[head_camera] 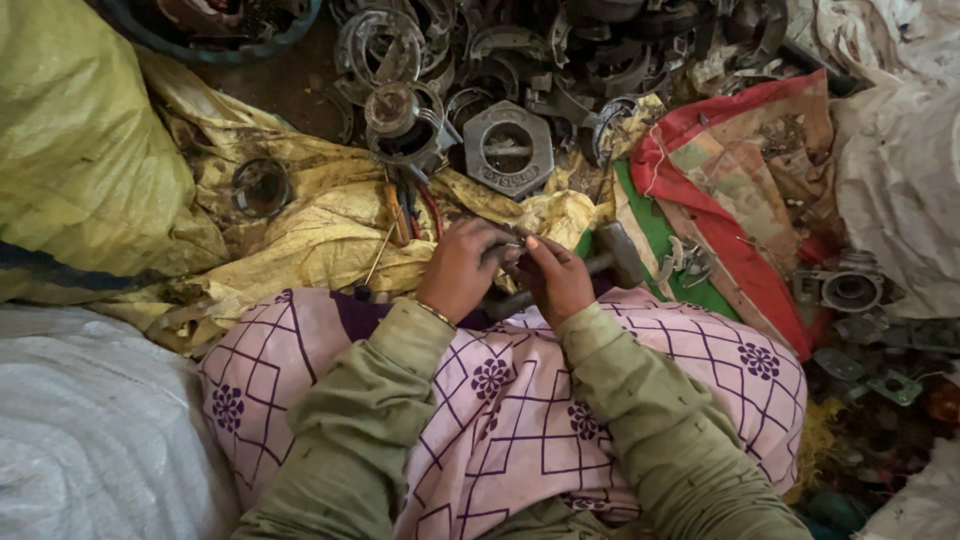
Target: The person sits on the floor and uses a hammer to strike and separate small metal components from larger assemblies. They repeatedly pick up parts, position them, and hammer them to break them apart, then set the separated pieces aside.
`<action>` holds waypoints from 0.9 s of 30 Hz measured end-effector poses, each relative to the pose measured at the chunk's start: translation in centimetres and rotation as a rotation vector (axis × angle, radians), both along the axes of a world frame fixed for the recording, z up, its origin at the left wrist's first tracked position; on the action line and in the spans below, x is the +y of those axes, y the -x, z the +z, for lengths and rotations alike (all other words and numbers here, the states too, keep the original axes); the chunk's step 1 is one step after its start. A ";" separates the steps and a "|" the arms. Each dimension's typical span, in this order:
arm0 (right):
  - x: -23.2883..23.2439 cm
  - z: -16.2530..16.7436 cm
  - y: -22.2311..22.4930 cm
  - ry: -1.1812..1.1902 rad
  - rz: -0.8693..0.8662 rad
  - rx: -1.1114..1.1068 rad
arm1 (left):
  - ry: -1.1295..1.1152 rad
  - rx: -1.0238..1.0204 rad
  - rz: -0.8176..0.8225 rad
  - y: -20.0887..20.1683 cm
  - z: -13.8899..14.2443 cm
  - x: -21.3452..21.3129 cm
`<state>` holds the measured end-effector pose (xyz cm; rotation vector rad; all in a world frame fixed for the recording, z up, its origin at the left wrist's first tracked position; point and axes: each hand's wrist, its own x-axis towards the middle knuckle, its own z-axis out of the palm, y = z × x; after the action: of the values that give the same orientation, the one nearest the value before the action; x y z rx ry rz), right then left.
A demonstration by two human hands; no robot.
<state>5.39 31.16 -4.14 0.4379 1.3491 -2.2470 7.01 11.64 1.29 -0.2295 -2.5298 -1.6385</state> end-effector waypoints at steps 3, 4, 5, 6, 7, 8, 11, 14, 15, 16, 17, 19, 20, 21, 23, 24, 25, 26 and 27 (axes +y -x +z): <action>-0.3 0.4 -0.3 0.079 -0.005 0.000 | 0.059 0.032 0.025 -0.1 0.1 0.2; -0.4 0.5 -0.3 0.122 -0.011 0.000 | 0.087 0.046 0.031 -0.1 0.2 0.2; -0.5 0.6 -0.4 0.132 -0.016 -0.014 | 0.075 0.053 0.033 -0.1 0.2 0.2; -0.5 0.6 -0.4 0.141 -0.019 -0.028 | 0.062 0.060 0.036 -0.1 0.3 0.1; -0.5 0.6 -0.5 0.151 -0.024 -0.041 | 0.050 0.068 0.038 0.0 0.3 0.1; -0.5 0.6 -0.5 0.154 -0.027 -0.038 | 0.048 0.067 0.041 0.0 0.4 0.2; -0.4 0.4 -0.7 0.150 -0.039 -0.040 | 0.048 0.050 0.048 -0.1 0.3 0.3; -0.3 0.1 -0.9 0.164 -0.024 -0.006 | 0.070 0.043 0.063 -0.2 -0.2 0.4; -0.3 0.0 -0.9 0.198 0.001 0.040 | 0.081 0.062 0.075 -0.2 -0.4 0.4; -0.3 0.0 -0.8 0.232 0.026 0.086 | 0.093 0.082 0.087 -0.2 -0.7 0.4; -0.4 -0.1 -0.8 0.095 0.031 0.044 | 0.019 0.036 0.101 -0.1 -1.0 0.3; -0.4 -0.1 -0.5 -0.179 0.032 -0.037 | -0.128 -0.053 0.123 0.4 -1.7 0.0; -0.4 -0.2 -0.4 -0.189 0.033 -0.008 | -0.239 -0.167 0.169 0.7 -2.0 -0.3; -0.4 -0.2 -0.2 -0.197 0.035 0.022 | -0.349 -0.281 0.215 1.0 -2.3 -0.6; -0.3 -0.4 -0.2 -0.241 0.049 0.097 | -0.580 -0.426 0.264 1.1 -2.8 -0.9; -0.3 -0.6 -0.1 -0.276 0.062 0.148 | -0.700 -0.451 0.267 1.1 -2.9 -1.1; -0.3 -0.8 -0.2 -0.310 0.076 0.197 | -0.820 -0.477 0.269 1.1 -3.0 -1.1; -0.3 -1.0 -0.2 -0.354 0.101 0.304 | -0.879 -0.485 0.254 1.0 -3.0 -1.1; -0.4 -1.1 -0.4 -0.398 0.125 0.411 | -0.938 -0.493 0.239 1.0 -2.9 -1.1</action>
<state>5.76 30.81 -5.27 0.0108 1.9871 -2.0326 6.05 10.53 -1.64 0.5960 -1.6099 -2.7492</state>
